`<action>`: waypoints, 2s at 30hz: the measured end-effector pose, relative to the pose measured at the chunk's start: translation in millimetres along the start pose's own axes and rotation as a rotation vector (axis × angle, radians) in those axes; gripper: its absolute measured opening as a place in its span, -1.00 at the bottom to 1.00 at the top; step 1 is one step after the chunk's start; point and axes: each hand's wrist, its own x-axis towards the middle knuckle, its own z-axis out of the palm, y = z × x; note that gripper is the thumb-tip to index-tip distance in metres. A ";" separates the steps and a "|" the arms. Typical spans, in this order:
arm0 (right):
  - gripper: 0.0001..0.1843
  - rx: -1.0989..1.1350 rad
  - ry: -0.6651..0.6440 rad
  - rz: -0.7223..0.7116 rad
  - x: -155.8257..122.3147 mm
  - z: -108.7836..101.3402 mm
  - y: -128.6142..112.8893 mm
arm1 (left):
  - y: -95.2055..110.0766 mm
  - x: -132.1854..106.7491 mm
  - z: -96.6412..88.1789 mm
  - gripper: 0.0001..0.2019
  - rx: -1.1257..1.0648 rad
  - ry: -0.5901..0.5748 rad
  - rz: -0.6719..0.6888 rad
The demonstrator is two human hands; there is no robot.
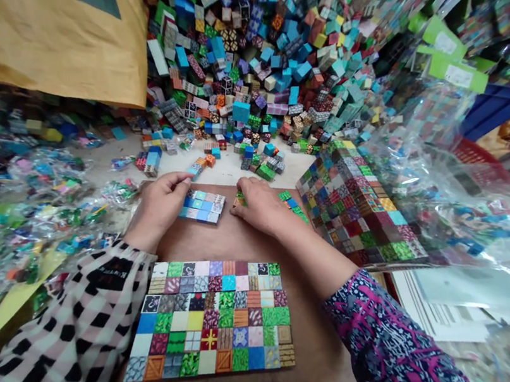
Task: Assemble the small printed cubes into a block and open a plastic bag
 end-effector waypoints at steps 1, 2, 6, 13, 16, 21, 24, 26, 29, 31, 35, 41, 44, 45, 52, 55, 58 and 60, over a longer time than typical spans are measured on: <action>-0.71 0.011 0.000 -0.003 -1.6 0.6 -0.4 | 0.7 -0.3 -0.5 -0.73 0.007 -0.002 -0.001; -0.71 0.019 -0.003 -0.005 -3.3 1.2 -1.0 | 1.3 -0.7 -1.2 -0.72 0.016 -0.005 -0.001; -0.74 0.014 0.002 -0.004 -8.8 2.4 -4.5 | 3.3 -2.3 -3.0 -0.72 0.053 -0.016 0.014; -0.73 -0.056 -0.012 -0.020 -11.2 1.4 -9.1 | 4.4 -2.9 -3.3 -0.73 0.085 -0.043 0.061; -0.72 -0.056 -0.022 -0.027 -11.7 0.9 -7.8 | 4.7 -3.5 -4.1 -0.73 0.091 -0.058 0.078; -0.64 0.057 0.010 0.002 -2.9 -7.5 5.2 | 4.3 -3.7 -3.6 -0.75 0.079 -0.063 0.068; -0.65 0.119 0.059 0.079 12.3 -15.5 19.8 | 2.7 -2.1 -1.0 -0.76 0.071 -0.051 0.081; -0.66 0.076 0.128 0.168 24.2 -17.7 30.4 | 1.4 -0.7 1.0 -0.76 0.064 -0.054 0.089; -0.63 -0.039 0.274 0.309 39.3 -14.4 44.0 | 0.2 0.6 2.3 -0.76 0.066 -0.060 0.082; -0.60 -0.078 0.330 0.363 45.7 -9.7 49.7 | 0.5 0.3 1.7 -0.76 0.076 -0.062 0.083; -0.60 -0.084 0.364 0.399 50.9 -2.7 55.1 | 3.4 -1.8 -1.1 -0.75 0.092 -0.072 0.074; -0.57 -0.056 0.474 0.468 57.3 1.7 68.3 | 4.3 -2.6 -2.3 -0.75 0.095 -0.070 0.063; -0.61 -0.096 0.383 0.461 60.8 4.6 75.9 | 1.6 -1.1 -0.5 -0.75 0.086 -0.066 0.072; -0.63 -0.111 0.362 0.456 61.2 5.2 77.6 | 0.6 -0.6 0.3 -0.75 0.082 -0.064 0.073; -0.59 -0.130 0.399 0.379 60.5 -2.9 73.1 | 0.2 0.2 2.1 -0.76 0.073 -0.066 0.064; -0.51 -0.152 0.282 0.299 64.2 -6.2 68.1 | 2.2 -0.4 1.2 -0.76 0.082 -0.062 0.059; -0.46 -0.165 0.170 0.218 68.7 -6.2 65.5 | 3.3 -1.0 0.3 -0.76 0.085 -0.060 0.049; -0.48 -0.159 0.154 0.186 70.3 -5.6 64.5 | 3.8 -1.5 -0.3 -0.76 0.085 -0.066 0.045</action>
